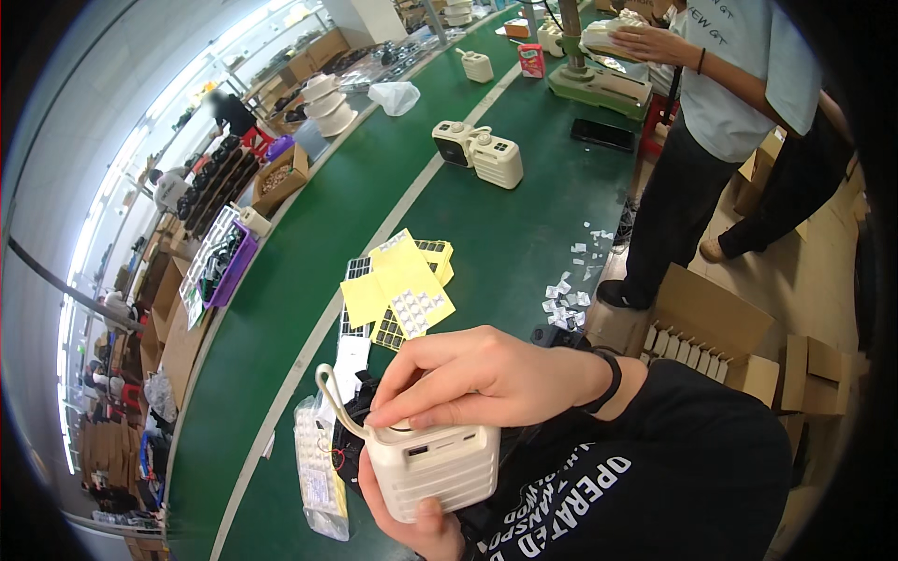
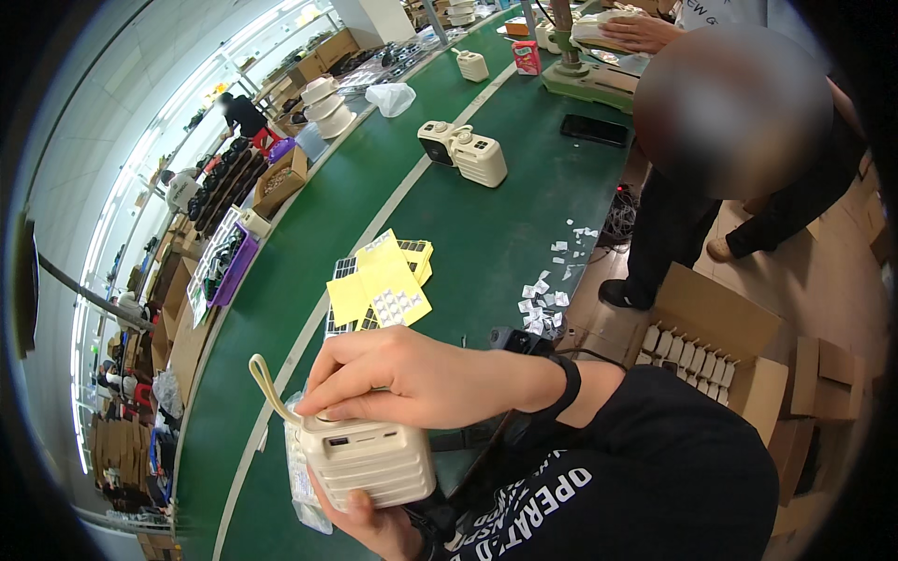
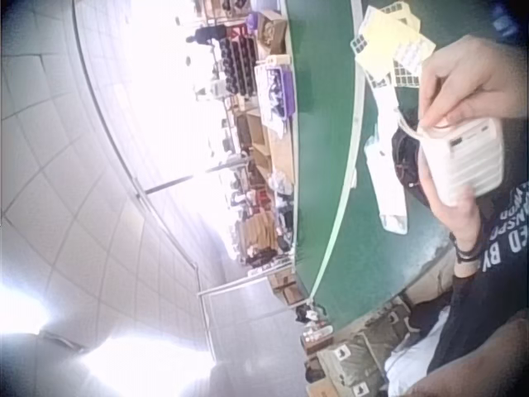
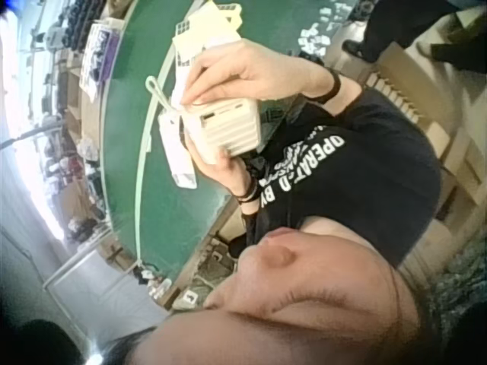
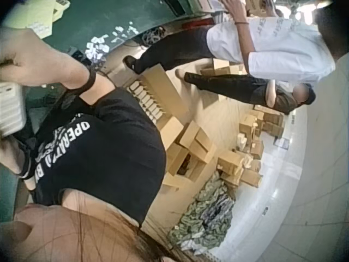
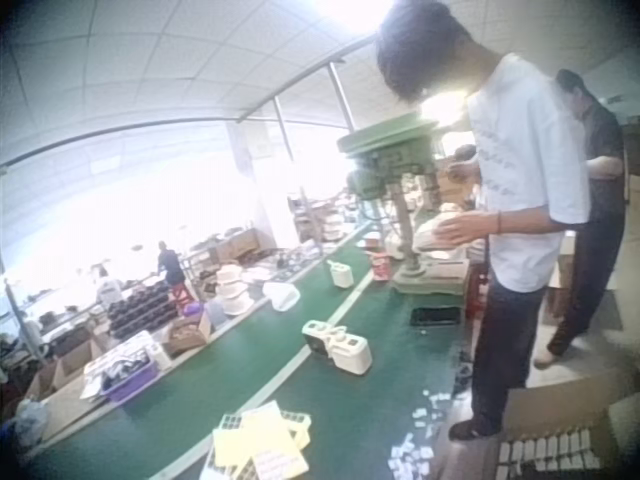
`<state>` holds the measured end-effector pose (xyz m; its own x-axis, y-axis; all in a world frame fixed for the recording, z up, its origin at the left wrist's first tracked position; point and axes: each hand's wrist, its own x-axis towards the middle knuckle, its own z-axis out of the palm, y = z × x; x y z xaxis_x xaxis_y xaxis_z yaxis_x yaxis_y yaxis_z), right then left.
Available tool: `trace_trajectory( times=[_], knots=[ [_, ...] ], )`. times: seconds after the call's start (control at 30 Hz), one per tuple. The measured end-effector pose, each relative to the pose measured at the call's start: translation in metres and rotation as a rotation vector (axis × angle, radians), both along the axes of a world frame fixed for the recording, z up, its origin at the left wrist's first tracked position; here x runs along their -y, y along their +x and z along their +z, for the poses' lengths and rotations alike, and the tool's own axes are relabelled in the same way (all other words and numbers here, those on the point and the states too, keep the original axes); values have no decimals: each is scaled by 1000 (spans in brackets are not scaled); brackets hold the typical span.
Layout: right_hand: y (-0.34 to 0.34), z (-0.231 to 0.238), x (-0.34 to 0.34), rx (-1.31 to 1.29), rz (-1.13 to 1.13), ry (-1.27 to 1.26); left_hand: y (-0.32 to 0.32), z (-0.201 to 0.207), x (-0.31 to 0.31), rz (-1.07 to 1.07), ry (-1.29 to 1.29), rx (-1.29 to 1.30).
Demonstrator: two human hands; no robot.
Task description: Inspecting and assembling components for portable radios on a factory production line.
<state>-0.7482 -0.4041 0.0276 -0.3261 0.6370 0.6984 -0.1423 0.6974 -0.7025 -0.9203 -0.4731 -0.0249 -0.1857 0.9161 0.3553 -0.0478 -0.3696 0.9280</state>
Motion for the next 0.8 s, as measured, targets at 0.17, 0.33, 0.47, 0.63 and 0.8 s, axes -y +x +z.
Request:
trace_trajectory(
  times=[0.17, 0.33, 0.47, 0.63, 0.8],
  knots=[
    [8, 2, -7, 137, 120, -8, -21, -2, 1, -238, -218, 317],
    [4, 0, -6, 82, 124, -81, -20, -6, 2, -232, -207, 277],
    [3, -3, -9, 23, 166, -104, -20, -5, 1, -253, -241, 301],
    [7, -2, -9, -35, 262, -144, -15, -7, -3, -253, -157, 309],
    [5, -2, -4, -295, 632, -372, -9, -10, -7, -204, 201, 99]
  ],
)
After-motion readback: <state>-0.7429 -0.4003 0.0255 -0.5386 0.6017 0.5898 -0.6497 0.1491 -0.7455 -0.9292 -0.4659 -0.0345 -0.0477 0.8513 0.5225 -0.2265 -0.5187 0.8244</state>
